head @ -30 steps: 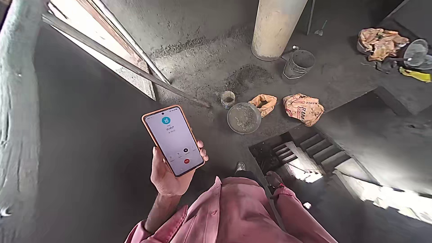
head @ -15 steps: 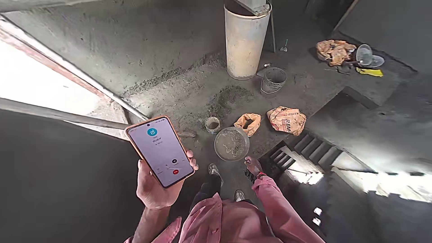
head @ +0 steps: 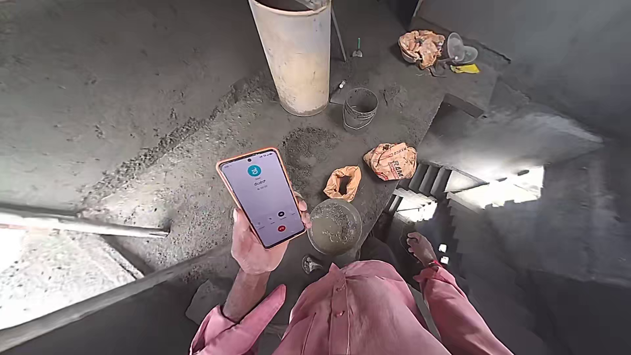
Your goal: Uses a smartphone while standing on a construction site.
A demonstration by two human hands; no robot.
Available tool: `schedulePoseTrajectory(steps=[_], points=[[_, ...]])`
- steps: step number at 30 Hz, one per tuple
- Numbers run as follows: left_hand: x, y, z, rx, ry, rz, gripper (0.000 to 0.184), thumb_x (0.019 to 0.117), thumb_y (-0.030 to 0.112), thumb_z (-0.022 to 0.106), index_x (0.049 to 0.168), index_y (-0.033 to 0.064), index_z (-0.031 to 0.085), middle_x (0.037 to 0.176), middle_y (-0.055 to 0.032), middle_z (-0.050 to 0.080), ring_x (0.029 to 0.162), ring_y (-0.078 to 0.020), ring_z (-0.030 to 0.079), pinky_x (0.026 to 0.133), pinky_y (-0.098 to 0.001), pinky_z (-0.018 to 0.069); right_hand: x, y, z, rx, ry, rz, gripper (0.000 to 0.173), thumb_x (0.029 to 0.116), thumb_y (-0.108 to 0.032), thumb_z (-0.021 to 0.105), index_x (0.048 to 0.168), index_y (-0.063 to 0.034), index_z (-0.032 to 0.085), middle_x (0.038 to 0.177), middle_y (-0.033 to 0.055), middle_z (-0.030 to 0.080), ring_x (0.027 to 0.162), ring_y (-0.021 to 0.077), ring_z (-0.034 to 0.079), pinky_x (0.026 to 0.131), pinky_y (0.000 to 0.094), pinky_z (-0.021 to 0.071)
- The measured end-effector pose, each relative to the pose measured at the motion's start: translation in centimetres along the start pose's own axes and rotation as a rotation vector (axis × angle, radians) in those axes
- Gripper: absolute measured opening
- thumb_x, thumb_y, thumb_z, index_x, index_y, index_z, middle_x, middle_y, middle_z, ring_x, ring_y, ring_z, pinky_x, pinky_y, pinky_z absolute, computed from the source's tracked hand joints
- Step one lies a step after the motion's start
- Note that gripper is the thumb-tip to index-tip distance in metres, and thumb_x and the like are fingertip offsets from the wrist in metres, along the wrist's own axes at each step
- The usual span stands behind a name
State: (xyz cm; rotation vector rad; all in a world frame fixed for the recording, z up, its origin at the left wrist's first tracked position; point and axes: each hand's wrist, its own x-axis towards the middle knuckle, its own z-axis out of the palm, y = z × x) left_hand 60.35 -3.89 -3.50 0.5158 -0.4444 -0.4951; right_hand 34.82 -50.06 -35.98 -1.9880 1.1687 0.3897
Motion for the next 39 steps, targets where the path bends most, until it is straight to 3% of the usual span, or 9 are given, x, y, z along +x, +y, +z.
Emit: schedulePoseTrajectory(steps=[7, 12, 14, 17, 19, 26, 33, 37, 39], points=[[15.7, -4.3, 1.6, 0.014, -0.111, -0.107, 0.075, 0.0943, 0.071, 0.044, 0.139, 0.0118, 0.053, 0.116, -0.026, 0.064, 0.099, -0.0405, 0.066, 0.087, -0.0557, 0.0555, 7.5, -3.0, 0.8, -0.046, -0.024, 0.038, 0.034, 0.0972, -0.035, 0.064, 0.128, -0.0207, 0.066, 0.103, 0.0088, 0.075, 0.079, 0.0243, 0.075, 0.074, 0.0498, 0.0634], [28.7, -8.2, -1.5, 0.181, -0.114, -0.177, 0.072, 0.0969, 0.068, 0.041, 0.144, 0.0142, 0.049, 0.118, -0.0257, 0.065, 0.099, -0.0399, 0.068, 0.087, -0.0544, 0.0572, 20.6, -5.0, 1.2, -0.078, -0.101, 0.094, 0.033, 0.0957, -0.035, 0.064, 0.125, -0.0211, 0.068, 0.105, 0.0094, 0.076, 0.084, 0.0276, 0.075, 0.078, 0.0546, 0.0619], [31.9, -10.7, -4.4, 0.227, -0.003, -0.233, 0.074, 0.095, 0.07, 0.046, 0.144, 0.0142, 0.051, 0.121, -0.0249, 0.065, 0.103, -0.0403, 0.067, 0.087, -0.0548, 0.0572, 26.5, -6.2, 1.0, -0.062, -0.135, 0.098, 0.034, 0.0951, -0.035, 0.065, 0.126, -0.02, 0.068, 0.107, 0.0111, 0.075, 0.089, 0.0301, 0.074, 0.081, 0.0578, 0.0603], [36.2, -15.3, -9.5, 0.353, 0.25, -0.269, 0.072, 0.0952, 0.072, 0.043, 0.142, 0.019, 0.055, 0.122, -0.0215, 0.067, 0.103, -0.0379, 0.069, 0.085, -0.0531, 0.0591, 37.1, -12.7, -2.6, -0.071, -0.144, -0.017, 0.037, 0.0976, -0.038, 0.061, 0.128, -0.0183, 0.068, 0.111, 0.0119, 0.075, 0.098, 0.0301, 0.073, 0.088, 0.0585, 0.0588], [35.7, -16.3, -9.8, 0.43, 0.433, -0.332, 0.072, 0.0958, 0.073, 0.04, 0.142, 0.0207, 0.056, 0.123, -0.0187, 0.068, 0.104, -0.0361, 0.07, 0.085, -0.0527, 0.0599, 38.6, -14.7, -5.7, -0.079, -0.273, 0.0, 0.041, 0.1009, -0.038, 0.058, 0.135, -0.0156, 0.064, 0.122, 0.0147, 0.071, 0.109, 0.0322, 0.07, 0.096, 0.0594, 0.0557], [46.5, -17.0, -11.6, 0.454, 0.508, -0.176, 0.07, 0.0973, 0.073, 0.036, 0.143, 0.0225, 0.055, 0.123, -0.0186, 0.068, 0.102, -0.0357, 0.071, 0.082, -0.0508, 0.0613, 55.8, -28.3, -18.2, -0.027, -0.144, -0.113, 0.035, 0.0966, -0.035, 0.062, 0.127, -0.02, 0.067, 0.107, 0.0073, 0.076, 0.089, 0.023, 0.075, 0.083, 0.051, 0.0623], [59.5, -17.1, -16.0, 0.359, 0.456, -0.154, 0.07, 0.0954, 0.073, 0.043, 0.143, 0.0226, 0.054, 0.122, -0.0211, 0.068, 0.102, -0.0385, 0.071, 0.084, -0.052, 0.0611, 61.7, -39.4, -22.3, 0.064, -0.098, -0.191, 0.035, 0.0992, -0.032, 0.061, 0.131, -0.017, 0.066, 0.105, 0.0096, 0.076, 0.084, 0.0251, 0.075, 0.079, 0.0511, 0.0623], [73.5, -20.4, -21.9, 0.256, 0.282, -0.269, 0.076, 0.0964, 0.074, 0.038, 0.146, 0.0185, 0.05, 0.125, -0.0222, 0.065, 0.103, -0.0383, 0.069, 0.086, -0.0535, 0.0595, 63.2, -42.7, -20.9, 0.146, -0.075, -0.124, 0.035, 0.0993, -0.029, 0.062, 0.132, -0.0168, 0.066, 0.107, 0.0105, 0.075, 0.086, 0.0266, 0.075, 0.079, 0.0524, 0.0625], [80.1, -23.4, -25.1, 0.167, 0.155, -0.398, 0.08, 0.098, 0.075, 0.03, 0.148, 0.0138, 0.046, 0.127, -0.024, 0.064, 0.104, -0.0387, 0.068, 0.087, -0.054, 0.0586, 61.5, -40.6, -18.7, 0.108, -0.068, -0.02, 0.037, 0.0992, -0.031, 0.062, 0.133, -0.0163, 0.065, 0.109, 0.0112, 0.076, 0.092, 0.0288, 0.075, 0.085, 0.0555, 0.0614]])
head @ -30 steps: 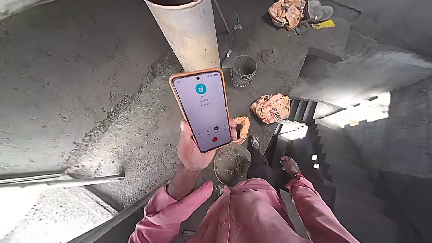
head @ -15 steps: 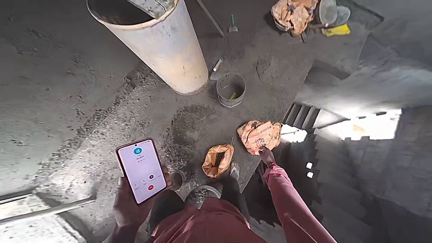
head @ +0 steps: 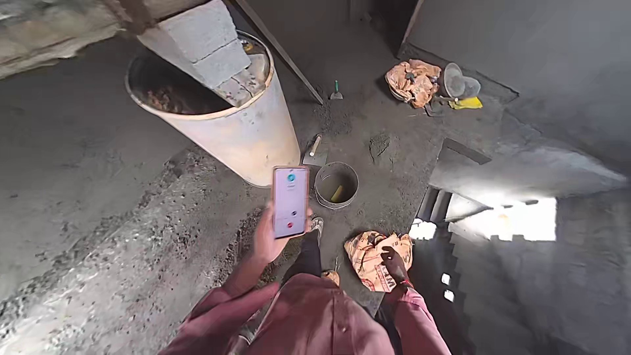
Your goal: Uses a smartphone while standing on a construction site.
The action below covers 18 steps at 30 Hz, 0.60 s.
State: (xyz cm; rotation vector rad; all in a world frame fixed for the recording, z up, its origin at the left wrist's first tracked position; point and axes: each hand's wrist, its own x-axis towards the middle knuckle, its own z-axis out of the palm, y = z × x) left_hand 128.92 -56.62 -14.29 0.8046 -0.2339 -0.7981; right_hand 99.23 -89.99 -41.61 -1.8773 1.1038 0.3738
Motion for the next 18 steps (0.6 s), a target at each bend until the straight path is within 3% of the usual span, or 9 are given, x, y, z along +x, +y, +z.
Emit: schedulePoseTrajectory(steps=[3, 6, 8, 11, 14, 18], points=[[13.3, 0.6, 0.7, -0.042, -0.253, -0.117, 0.082, 0.1004, 0.072, 0.023, 0.147, 0.0077, 0.044, 0.125, -0.0241, 0.064, 0.103, -0.037, 0.069, 0.088, -0.0512, 0.0589, -1.6, 2.1, 0.1, -0.073, 0.091, 0.223, 0.034, 0.0967, -0.034, 0.067, 0.125, -0.0167, 0.072, 0.104, 0.015, 0.076, 0.093, 0.0341, 0.073, 0.084, 0.0613, 0.0577], [19.3, 2.3, 3.9, -0.15, -0.388, -0.188, 0.082, 0.1001, 0.071, 0.028, 0.147, 0.0063, 0.044, 0.125, -0.025, 0.063, 0.103, -0.037, 0.068, 0.091, -0.0517, 0.0572, -7.0, 3.6, -3.7, 0.018, -0.021, 0.424, 0.034, 0.0986, -0.036, 0.066, 0.126, -0.0159, 0.07, 0.102, 0.0105, 0.076, 0.081, 0.0268, 0.075, 0.072, 0.0504, 0.0636], [21.9, 3.8, 5.1, -0.195, -0.447, -0.228, 0.083, 0.0991, 0.072, 0.03, 0.145, 0.0049, 0.045, 0.124, -0.0268, 0.062, 0.104, -0.039, 0.067, 0.092, -0.054, 0.056, -9.2, 1.8, -5.4, 0.253, 0.177, 0.464, 0.029, 0.1023, -0.025, 0.061, 0.126, -0.0091, 0.066, 0.097, 0.0135, 0.075, 0.074, 0.0279, 0.073, 0.062, 0.0475, 0.0617], [24.4, 4.7, 4.6, -0.189, -0.456, -0.264, 0.085, 0.0963, 0.076, 0.034, 0.144, 0.0062, 0.046, 0.123, -0.0277, 0.062, 0.103, -0.0394, 0.067, 0.092, -0.0538, 0.0561, -9.3, -0.4, -7.0, 0.447, 0.429, 0.495, 0.033, 0.1073, -0.031, 0.053, 0.127, -0.0059, 0.063, 0.097, 0.0145, 0.074, 0.075, 0.028, 0.073, 0.063, 0.0472, 0.0623], [27.1, 5.6, 3.1, -0.168, -0.407, -0.244, 0.082, 0.0989, 0.073, 0.024, 0.145, 0.0091, 0.046, 0.123, -0.0292, 0.062, 0.103, -0.0415, 0.067, 0.092, -0.055, 0.0561, -4.3, -1.8, -7.8, 0.351, 0.372, 0.486, 0.03, 0.1035, -0.028, 0.059, 0.127, -0.0103, 0.066, 0.102, 0.0134, 0.075, 0.078, 0.0284, 0.075, 0.068, 0.0499, 0.0636], [31.0, 5.5, 2.1, -0.172, -0.331, -0.225, 0.08, 0.0996, 0.072, 0.023, 0.146, 0.0094, 0.045, 0.122, -0.0291, 0.062, 0.103, -0.0418, 0.067, 0.091, -0.056, 0.0565, 2.3, -4.5, -9.6, 0.219, 0.305, 0.386, 0.033, 0.0976, -0.037, 0.065, 0.124, -0.0178, 0.069, 0.103, 0.0104, 0.076, 0.081, 0.0262, 0.076, 0.075, 0.0527, 0.064]])
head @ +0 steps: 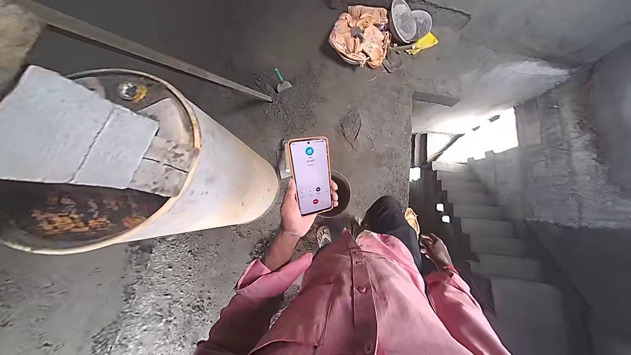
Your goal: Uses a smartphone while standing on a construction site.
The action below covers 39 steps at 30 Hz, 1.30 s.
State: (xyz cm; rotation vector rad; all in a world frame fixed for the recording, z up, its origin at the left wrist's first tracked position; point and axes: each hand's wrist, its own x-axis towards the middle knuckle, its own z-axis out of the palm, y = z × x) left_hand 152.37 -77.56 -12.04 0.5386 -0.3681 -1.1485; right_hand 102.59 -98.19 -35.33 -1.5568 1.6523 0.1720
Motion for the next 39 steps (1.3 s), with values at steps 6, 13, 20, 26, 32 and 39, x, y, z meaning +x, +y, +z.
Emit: schedulePoseTrajectory(steps=[6, 13, 20, 26, 32, 39], points=[[7.9, -0.6, -1.9, -0.005, 0.084, 0.106, 0.082, 0.0974, 0.074, 0.035, 0.146, 0.0082, 0.046, 0.125, -0.028, 0.062, 0.105, -0.0415, 0.067, 0.092, -0.0557, 0.0563, 11.8, -7.9, -4.1, -0.153, -0.071, -0.109, 0.034, 0.0988, -0.034, 0.065, 0.126, -0.0142, 0.069, 0.106, 0.0148, 0.074, 0.087, 0.0315, 0.073, 0.079, 0.0585, 0.0603], [20.6, -5.6, -1.5, -0.059, 0.336, 0.233, 0.077, 0.0985, 0.072, 0.035, 0.146, 0.0136, 0.05, 0.127, -0.028, 0.063, 0.107, -0.0417, 0.068, 0.092, -0.0556, 0.0564, 34.2, -16.2, -12.1, -0.317, -0.215, -0.128, 0.032, 0.099, -0.036, 0.064, 0.123, -0.0166, 0.07, 0.098, 0.0104, 0.076, 0.08, 0.0275, 0.074, 0.075, 0.0544, 0.0622], [35.0, -4.1, 1.5, -0.033, 0.295, 0.289, 0.076, 0.0997, 0.071, 0.033, 0.148, 0.0136, 0.047, 0.127, -0.0281, 0.062, 0.107, -0.0419, 0.067, 0.092, -0.0556, 0.0563, 49.5, -36.9, -20.9, -0.386, -0.053, -0.419, 0.03, 0.0986, -0.033, 0.062, 0.125, -0.0205, 0.07, 0.102, 0.0094, 0.077, 0.091, 0.0286, 0.074, 0.085, 0.0587, 0.0588], [40.8, -1.4, 1.8, 0.003, 0.337, 0.412, 0.075, 0.0991, 0.071, 0.035, 0.147, 0.0136, 0.048, 0.126, -0.0274, 0.063, 0.105, -0.0424, 0.068, 0.089, -0.0566, 0.0577, 51.2, -49.2, -17.7, -0.393, -0.192, -0.548, 0.036, 0.0997, -0.033, 0.058, 0.132, -0.0202, 0.066, 0.107, 0.0062, 0.077, 0.093, 0.0251, 0.075, 0.086, 0.0558, 0.061], [43.8, 3.4, 0.3, 0.048, 0.445, 0.489, 0.076, 0.0989, 0.072, 0.03, 0.145, 0.014, 0.048, 0.124, -0.0278, 0.063, 0.104, -0.0431, 0.067, 0.09, -0.0578, 0.0567, 52.5, -52.5, -8.8, -0.504, -0.448, -0.53, 0.038, 0.0965, -0.035, 0.059, 0.131, -0.0206, 0.066, 0.105, 0.0054, 0.077, 0.09, 0.0228, 0.075, 0.083, 0.0522, 0.0609], [57.1, 12.9, -8.3, 0.076, 0.389, 0.429, 0.073, 0.0981, 0.072, 0.032, 0.144, 0.0191, 0.05, 0.124, -0.0229, 0.065, 0.104, -0.0389, 0.068, 0.087, -0.0549, 0.0588, 60.8, -59.8, -7.8, -0.457, -0.37, -0.368, 0.038, 0.0964, -0.034, 0.063, 0.131, -0.0193, 0.067, 0.107, 0.009, 0.076, 0.093, 0.0259, 0.075, 0.084, 0.0552, 0.0607]])
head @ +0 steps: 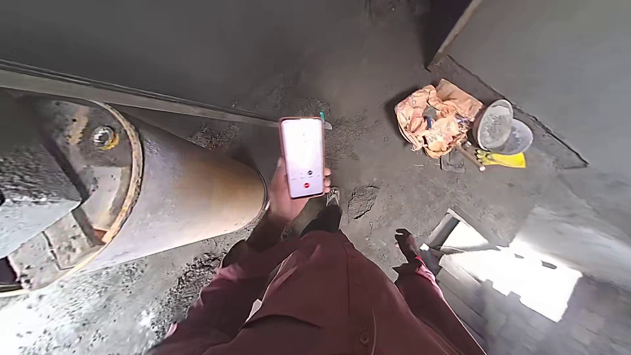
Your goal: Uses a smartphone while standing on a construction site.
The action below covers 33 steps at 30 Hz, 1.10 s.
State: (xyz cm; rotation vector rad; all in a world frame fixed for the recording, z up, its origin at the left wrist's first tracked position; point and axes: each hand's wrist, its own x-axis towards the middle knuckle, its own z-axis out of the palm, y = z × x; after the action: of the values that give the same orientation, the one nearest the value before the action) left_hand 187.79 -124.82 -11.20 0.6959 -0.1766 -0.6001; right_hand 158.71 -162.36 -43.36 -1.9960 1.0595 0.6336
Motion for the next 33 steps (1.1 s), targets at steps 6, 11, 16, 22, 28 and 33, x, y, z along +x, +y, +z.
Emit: schedulePoseTrajectory(steps=[6, 11, 16, 22, 28, 33], points=[[16.2, 2.8, 2.8, -0.06, -0.227, -0.103, 0.075, 0.1, 0.071, 0.029, 0.147, 0.015, 0.046, 0.124, -0.0247, 0.062, 0.104, -0.0379, 0.067, 0.09, -0.0534, 0.0569, 4.2, -5.3, -10.1, 0.328, 0.19, 0.109, 0.032, 0.1014, -0.026, 0.061, 0.131, -0.0131, 0.065, 0.104, 0.0111, 0.076, 0.078, 0.0255, 0.076, 0.065, 0.0461, 0.0647], [27.2, 3.2, 4.1, -0.106, -0.344, -0.124, 0.077, 0.0979, 0.073, 0.032, 0.146, 0.0139, 0.047, 0.122, -0.0251, 0.062, 0.103, -0.0386, 0.066, 0.091, -0.0534, 0.056, 10.1, -11.7, -15.2, 0.431, 0.238, 0.099, 0.032, 0.1016, -0.025, 0.061, 0.131, -0.0138, 0.065, 0.103, 0.0105, 0.076, 0.078, 0.0247, 0.076, 0.063, 0.0441, 0.064], [37.6, 1.6, 3.1, -0.091, -0.319, -0.083, 0.08, 0.0963, 0.076, 0.033, 0.146, 0.0146, 0.047, 0.124, -0.0258, 0.061, 0.107, -0.0398, 0.065, 0.094, -0.0555, 0.0547, 21.0, -14.8, -20.1, 0.3, 0.12, 0.168, 0.034, 0.1023, -0.026, 0.062, 0.133, -0.0107, 0.063, 0.107, 0.017, 0.074, 0.08, 0.0308, 0.075, 0.066, 0.0497, 0.0639], [49.4, 0.9, 4.6, -0.062, -0.119, -0.011, 0.082, 0.0961, 0.077, 0.03, 0.142, 0.013, 0.052, 0.121, -0.0256, 0.065, 0.106, -0.0391, 0.068, 0.092, -0.054, 0.0569, 36.2, -22.4, -33.5, 0.0, 0.036, 0.001, 0.033, 0.1003, -0.027, 0.063, 0.127, -0.0078, 0.068, 0.106, 0.0178, 0.074, 0.089, 0.0316, 0.074, 0.08, 0.055, 0.0618], [57.8, 3.8, 5.6, -0.022, 0.016, 0.194, 0.078, 0.0953, 0.075, 0.038, 0.143, 0.0142, 0.052, 0.119, -0.0259, 0.065, 0.102, -0.0391, 0.068, 0.091, -0.0543, 0.0563, 54.1, -45.1, -48.4, -0.197, 0.102, -0.324, 0.035, 0.0979, -0.028, 0.064, 0.129, -0.0112, 0.068, 0.105, 0.0146, 0.076, 0.09, 0.0316, 0.074, 0.082, 0.0586, 0.0601], [65.8, 5.9, 2.7, -0.032, 0.02, 0.201, 0.082, 0.0958, 0.075, 0.035, 0.143, 0.0098, 0.049, 0.119, -0.0268, 0.063, 0.102, -0.0394, 0.066, 0.091, -0.0545, 0.0555, 59.4, -61.7, -50.2, 0.162, 0.049, -0.326, 0.038, 0.103, -0.024, 0.057, 0.137, -0.0072, 0.059, 0.107, 0.0154, 0.074, 0.081, 0.0283, 0.074, 0.066, 0.048, 0.062]])
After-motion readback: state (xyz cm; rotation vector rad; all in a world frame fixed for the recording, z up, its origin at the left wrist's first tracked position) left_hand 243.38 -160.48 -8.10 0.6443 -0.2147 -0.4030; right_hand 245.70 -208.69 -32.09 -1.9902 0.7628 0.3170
